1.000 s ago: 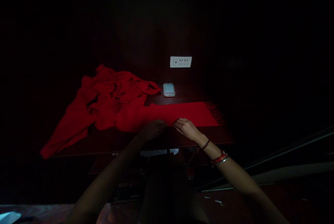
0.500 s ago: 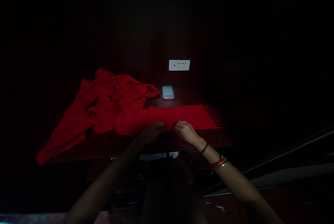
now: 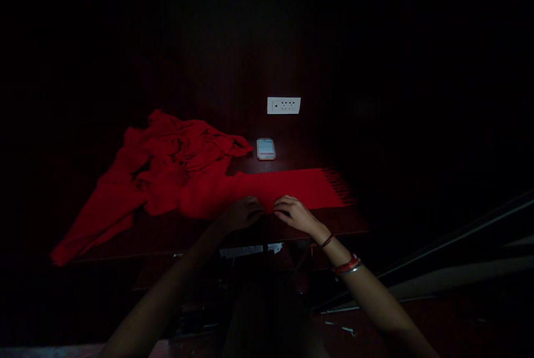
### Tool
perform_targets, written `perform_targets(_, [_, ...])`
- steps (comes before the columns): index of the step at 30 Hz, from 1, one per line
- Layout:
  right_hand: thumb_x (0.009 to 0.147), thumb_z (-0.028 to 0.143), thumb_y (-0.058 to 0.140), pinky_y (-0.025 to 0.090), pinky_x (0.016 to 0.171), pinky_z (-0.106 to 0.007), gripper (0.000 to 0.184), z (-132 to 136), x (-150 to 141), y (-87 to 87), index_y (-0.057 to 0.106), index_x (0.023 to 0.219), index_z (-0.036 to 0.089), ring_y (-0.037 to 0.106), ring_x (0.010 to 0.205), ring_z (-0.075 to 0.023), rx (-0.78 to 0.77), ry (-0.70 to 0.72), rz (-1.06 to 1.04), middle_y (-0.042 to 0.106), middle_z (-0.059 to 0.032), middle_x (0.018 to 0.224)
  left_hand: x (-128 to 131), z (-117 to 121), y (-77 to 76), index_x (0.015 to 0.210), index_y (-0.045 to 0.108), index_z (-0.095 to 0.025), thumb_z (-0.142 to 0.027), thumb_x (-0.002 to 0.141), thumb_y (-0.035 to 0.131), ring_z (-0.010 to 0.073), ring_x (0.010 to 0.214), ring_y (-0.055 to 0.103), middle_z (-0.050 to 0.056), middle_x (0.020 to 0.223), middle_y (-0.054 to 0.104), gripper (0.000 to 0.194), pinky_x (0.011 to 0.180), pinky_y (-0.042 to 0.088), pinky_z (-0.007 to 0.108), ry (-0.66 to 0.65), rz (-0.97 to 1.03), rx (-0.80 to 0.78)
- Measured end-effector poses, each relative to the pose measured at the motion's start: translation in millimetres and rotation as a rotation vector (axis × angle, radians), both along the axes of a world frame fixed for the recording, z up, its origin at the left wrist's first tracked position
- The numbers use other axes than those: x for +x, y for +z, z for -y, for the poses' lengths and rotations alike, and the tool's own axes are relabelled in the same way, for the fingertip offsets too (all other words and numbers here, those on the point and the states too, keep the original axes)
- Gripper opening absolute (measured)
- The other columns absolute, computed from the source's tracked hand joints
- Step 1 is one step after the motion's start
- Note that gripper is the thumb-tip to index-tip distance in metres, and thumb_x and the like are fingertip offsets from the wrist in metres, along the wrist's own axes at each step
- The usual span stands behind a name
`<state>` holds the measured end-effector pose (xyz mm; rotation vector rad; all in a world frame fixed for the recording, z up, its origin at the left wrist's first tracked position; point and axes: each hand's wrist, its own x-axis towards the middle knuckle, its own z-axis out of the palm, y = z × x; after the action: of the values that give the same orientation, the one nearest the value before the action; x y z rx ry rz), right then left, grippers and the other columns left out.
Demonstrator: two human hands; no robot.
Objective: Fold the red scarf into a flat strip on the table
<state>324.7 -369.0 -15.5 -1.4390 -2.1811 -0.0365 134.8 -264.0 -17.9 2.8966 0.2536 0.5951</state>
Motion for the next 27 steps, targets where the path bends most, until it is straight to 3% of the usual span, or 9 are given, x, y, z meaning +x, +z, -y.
perform_targets(3, [0.085, 0.026, 0.04, 0.039, 0.081, -0.029, 0.023, -1, 1, -1.2, 0.061, 0.091, 0.017, 0.051, 0.089, -0.015, 0.026, -0.108, -0.045, 0.059, -0.0051, 0.092, 1, -2, -2.0, 0.092, 0.056, -0.018, -0.025, 0.086, 0.034, 0.0143, 0.083, 0.05, 0.004, 0.088, 0.055, 0.024, 0.077, 0.041, 0.027, 0.106, 0.035, 0.028])
perform_targets(6, [0.085, 0.029, 0.039, 0.037, 0.086, -0.032, 0.028, -4, 2, -5.4, 0.057, 0.102, 0.016, 0.048, 0.096, -0.017, 0.05, -0.267, -0.054, 0.058, -0.0074, 0.101, 2, -6, -5.9, 0.1, 0.054, -0.018, -0.026, 0.085, 0.034, 0.017, 0.094, 0.048, 0.006, 0.102, 0.054, 0.025, 0.084, 0.038, 0.032, 0.233, 0.058, 0.078])
perform_targets(11, [0.082, 0.036, 0.042, 0.029, 0.094, -0.04, 0.038, -7, 4, -11.2, 0.051, 0.114, 0.016, 0.041, 0.11, -0.0226, -0.065, -0.364, 0.097, 0.049, -0.0109, 0.119, 4, -16, -19.1, 0.118, 0.043, -0.02, -0.04, 0.082, 0.04, 0.0259, 0.118, 0.032, 0.01, 0.129, 0.036, 0.041, 0.094, 0.028, 0.045, 0.377, -0.044, 0.134])
perform_targets(17, [0.085, 0.04, 0.034, 0.023, 0.096, -0.048, 0.045, -8, -8, -2.2, 0.041, 0.122, 0.016, 0.032, 0.118, -0.0237, -0.17, -0.356, 0.125, 0.04, -0.0117, 0.128, 7, -24, -27.1, 0.125, 0.035, -0.022, -0.046, 0.082, 0.036, 0.0296, 0.12, 0.029, 0.011, 0.131, 0.034, 0.05, 0.092, 0.027, 0.049, 0.383, -0.153, 0.154])
perform_targets(21, [0.084, 0.049, 0.029, 0.016, 0.095, -0.057, 0.051, -11, -15, -4.2, 0.03, 0.129, 0.025, 0.02, 0.124, -0.0273, -0.231, -0.294, 0.145, 0.029, -0.0075, 0.135, 6, -23, -25.7, 0.124, 0.036, -0.02, -0.045, 0.081, 0.038, 0.0281, 0.119, 0.031, 0.012, 0.131, 0.035, 0.05, 0.093, 0.028, 0.047, 0.382, -0.146, 0.164])
perform_targets(27, [0.086, 0.045, 0.025, 0.015, 0.096, -0.056, 0.048, 3, 27, -4.9, 0.026, 0.131, 0.027, 0.015, 0.125, -0.0284, -0.408, -0.397, 0.166, 0.021, -0.0053, 0.138, 8, -23, -23.7, 0.125, 0.035, -0.019, -0.045, 0.081, 0.037, 0.0287, 0.12, 0.029, 0.011, 0.131, 0.034, 0.052, 0.094, 0.026, 0.047, 0.377, -0.156, 0.14])
